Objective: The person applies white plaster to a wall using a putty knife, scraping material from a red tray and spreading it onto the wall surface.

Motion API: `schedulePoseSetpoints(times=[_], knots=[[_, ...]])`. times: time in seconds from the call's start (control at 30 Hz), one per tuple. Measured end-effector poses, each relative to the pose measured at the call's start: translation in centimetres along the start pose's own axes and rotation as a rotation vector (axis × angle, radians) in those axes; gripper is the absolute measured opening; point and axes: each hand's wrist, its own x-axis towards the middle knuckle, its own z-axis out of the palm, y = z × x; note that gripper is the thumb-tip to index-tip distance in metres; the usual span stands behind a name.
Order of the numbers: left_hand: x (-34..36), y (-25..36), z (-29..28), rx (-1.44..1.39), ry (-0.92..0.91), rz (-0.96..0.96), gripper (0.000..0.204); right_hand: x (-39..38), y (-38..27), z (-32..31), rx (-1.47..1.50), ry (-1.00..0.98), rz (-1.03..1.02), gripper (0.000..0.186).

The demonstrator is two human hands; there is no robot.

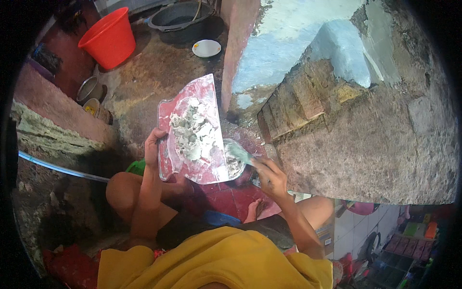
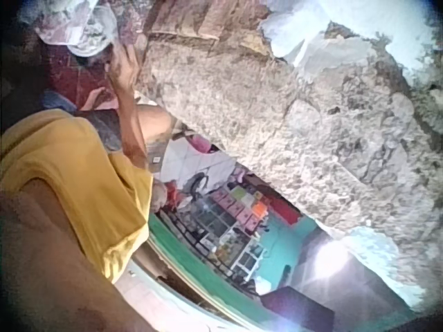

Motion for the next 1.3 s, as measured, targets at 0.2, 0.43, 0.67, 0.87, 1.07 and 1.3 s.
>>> schedulePoseSetpoints(times=[0.2,0.43,0.67,0.87,1.07,1.3], knots=[[-0.1,-0.1,0.0,0.146,0.086,-0.002,0.048,0.9,-2.2,-5.7,0.695,-0.115,0.779,0.036],[0.3,-1.0,-0.4,0.075,0.112,-0.057,0.05,2.6,-6.7,-8.1,0.705,-0.446,0.86,0.045],[-0.2,-1.6,-1.7,0.095,0.132,-0.118,0.051,2.0,-6.8,-6.0,0.66,-0.404,0.827,0.045],[-0.2,-1.9,-2.3,0.134,0.078,-0.179,0.051,1.8,-6.2,-4.9,0.577,-0.285,0.655,0.043],[-0.9,-2.6,-1.4,0.234,0.181,-0.323,0.052,3.6,-5.6,-6.3,0.64,-0.407,0.775,0.043],[-0.2,-2.5,-0.9,0.183,0.159,-0.307,0.048,4.7,-4.4,-6.0,0.484,-0.385,0.637,0.039]])
